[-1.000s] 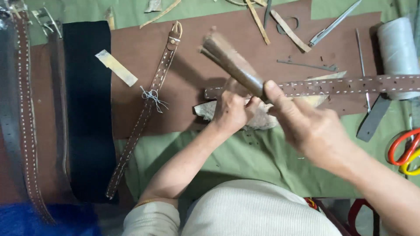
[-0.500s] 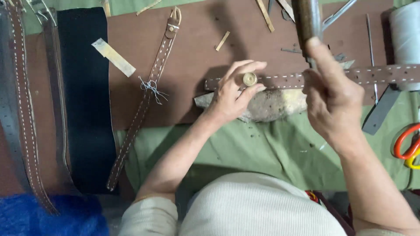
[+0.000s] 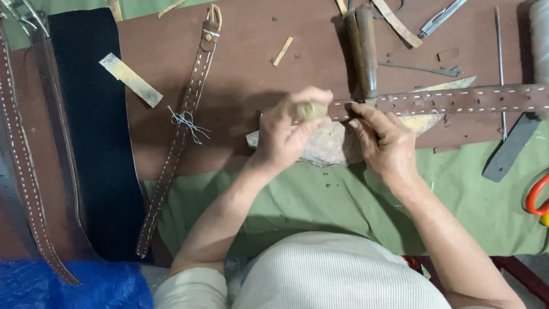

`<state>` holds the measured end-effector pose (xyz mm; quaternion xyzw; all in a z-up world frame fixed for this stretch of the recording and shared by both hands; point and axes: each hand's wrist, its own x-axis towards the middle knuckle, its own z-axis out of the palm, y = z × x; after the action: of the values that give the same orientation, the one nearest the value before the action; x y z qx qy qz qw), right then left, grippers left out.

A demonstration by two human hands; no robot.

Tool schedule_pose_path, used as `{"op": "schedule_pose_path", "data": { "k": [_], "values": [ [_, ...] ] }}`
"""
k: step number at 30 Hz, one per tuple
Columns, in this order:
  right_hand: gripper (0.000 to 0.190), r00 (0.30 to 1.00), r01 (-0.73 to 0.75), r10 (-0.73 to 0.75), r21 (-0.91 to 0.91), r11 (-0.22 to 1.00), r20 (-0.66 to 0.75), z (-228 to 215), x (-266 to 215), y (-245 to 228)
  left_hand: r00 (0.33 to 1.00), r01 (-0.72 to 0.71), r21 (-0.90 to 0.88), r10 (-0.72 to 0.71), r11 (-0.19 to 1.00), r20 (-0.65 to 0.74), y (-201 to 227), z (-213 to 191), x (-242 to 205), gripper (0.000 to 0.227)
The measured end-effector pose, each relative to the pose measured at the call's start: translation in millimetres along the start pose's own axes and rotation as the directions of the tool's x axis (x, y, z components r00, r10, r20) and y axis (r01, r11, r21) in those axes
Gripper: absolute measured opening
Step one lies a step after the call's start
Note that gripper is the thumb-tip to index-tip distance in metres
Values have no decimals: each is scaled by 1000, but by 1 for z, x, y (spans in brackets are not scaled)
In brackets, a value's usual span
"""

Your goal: Using a punch tool and mallet to create holes in a leather strap, then trimming the edges with scissors.

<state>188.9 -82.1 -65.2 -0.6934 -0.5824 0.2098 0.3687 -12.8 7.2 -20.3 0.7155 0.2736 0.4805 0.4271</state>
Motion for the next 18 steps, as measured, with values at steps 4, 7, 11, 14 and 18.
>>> {"op": "schedule_pose_path", "data": {
  "k": [4, 7, 11, 14, 18],
  "values": [
    [27, 1000, 15, -15, 9, 1000, -14, -2, 15, -11, 991, 108, -97, -115, 989, -71, 1, -7, 20, 29],
    [28, 999, 31, -31, 1, 1000, -18, -6, 14, -15, 987, 125, -160, -139, 979, -83, 12, -6, 23, 29],
    [34, 996, 93, -92, -115, 989, 15, -9, 8, -20, 982, 107, -216, -137, 971, -130, 4, 0, 16, 35],
    [29, 985, 168, -174, -274, 947, 2, -7, 12, -24, 950, 139, -232, -195, 963, -243, -20, 9, 10, 41],
    [25, 978, 183, -205, -350, 919, -28, 3, 16, -14, 919, 196, -245, -265, 950, -292, -30, 8, 10, 54]
  ]
}}
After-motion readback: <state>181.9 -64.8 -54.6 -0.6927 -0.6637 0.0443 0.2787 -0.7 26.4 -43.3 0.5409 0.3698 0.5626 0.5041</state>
